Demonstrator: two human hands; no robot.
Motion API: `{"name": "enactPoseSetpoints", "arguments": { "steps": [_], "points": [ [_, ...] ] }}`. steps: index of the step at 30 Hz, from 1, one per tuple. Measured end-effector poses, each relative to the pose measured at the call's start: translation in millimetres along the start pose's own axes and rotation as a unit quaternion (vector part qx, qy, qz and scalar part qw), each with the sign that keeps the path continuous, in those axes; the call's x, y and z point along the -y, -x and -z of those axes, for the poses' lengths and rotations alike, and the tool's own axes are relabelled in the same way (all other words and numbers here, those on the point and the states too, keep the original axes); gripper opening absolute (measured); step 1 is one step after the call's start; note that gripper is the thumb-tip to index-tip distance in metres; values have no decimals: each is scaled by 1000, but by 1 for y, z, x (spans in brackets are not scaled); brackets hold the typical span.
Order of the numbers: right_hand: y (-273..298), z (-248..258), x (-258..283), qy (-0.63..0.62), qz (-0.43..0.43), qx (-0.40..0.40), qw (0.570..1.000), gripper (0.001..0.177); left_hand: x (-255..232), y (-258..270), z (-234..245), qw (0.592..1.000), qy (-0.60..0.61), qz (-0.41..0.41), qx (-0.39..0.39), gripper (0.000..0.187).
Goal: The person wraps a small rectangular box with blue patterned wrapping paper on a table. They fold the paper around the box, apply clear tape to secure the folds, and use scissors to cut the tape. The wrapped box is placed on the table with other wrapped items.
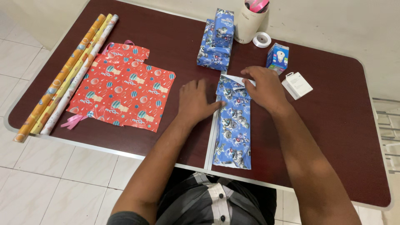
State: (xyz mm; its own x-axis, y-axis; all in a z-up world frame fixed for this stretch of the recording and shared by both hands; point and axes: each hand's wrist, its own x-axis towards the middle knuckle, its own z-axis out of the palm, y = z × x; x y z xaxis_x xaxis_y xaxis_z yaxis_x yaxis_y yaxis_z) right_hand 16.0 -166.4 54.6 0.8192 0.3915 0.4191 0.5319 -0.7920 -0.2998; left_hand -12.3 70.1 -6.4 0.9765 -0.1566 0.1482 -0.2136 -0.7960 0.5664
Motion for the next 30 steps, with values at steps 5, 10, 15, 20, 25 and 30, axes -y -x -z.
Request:
{"name": "enactPoseSetpoints", "arguments": {
  "steps": [5, 10, 15, 20, 25, 30],
  "points": [
    [-11, -3, 3, -4, 11, 39, 999, 23, -9, -32, -16, 986, 139, -71, -52, 96],
    [-11, -9, 5, 64, 7, 56, 996, 24, -18, -48, -20, 978, 209, -25, 5, 92],
    [-10, -17, 0, 101, 4, 62, 993, 27, -25, -54, -17, 967, 251, 24, 37, 84],
    [-12, -26, 0, 158, 53, 43, 985, 32, -27, -56, -15, 969, 247, -5, 24, 77],
    [-12, -25, 3, 167, 69, 44, 983, 28, -25, -56, -15, 971, 237, -11, 36, 74],
    [-12, -21, 6, 145, 81, 27, 986, 24, -23, -57, -18, 971, 236, -28, 21, 68]
  ]
}}
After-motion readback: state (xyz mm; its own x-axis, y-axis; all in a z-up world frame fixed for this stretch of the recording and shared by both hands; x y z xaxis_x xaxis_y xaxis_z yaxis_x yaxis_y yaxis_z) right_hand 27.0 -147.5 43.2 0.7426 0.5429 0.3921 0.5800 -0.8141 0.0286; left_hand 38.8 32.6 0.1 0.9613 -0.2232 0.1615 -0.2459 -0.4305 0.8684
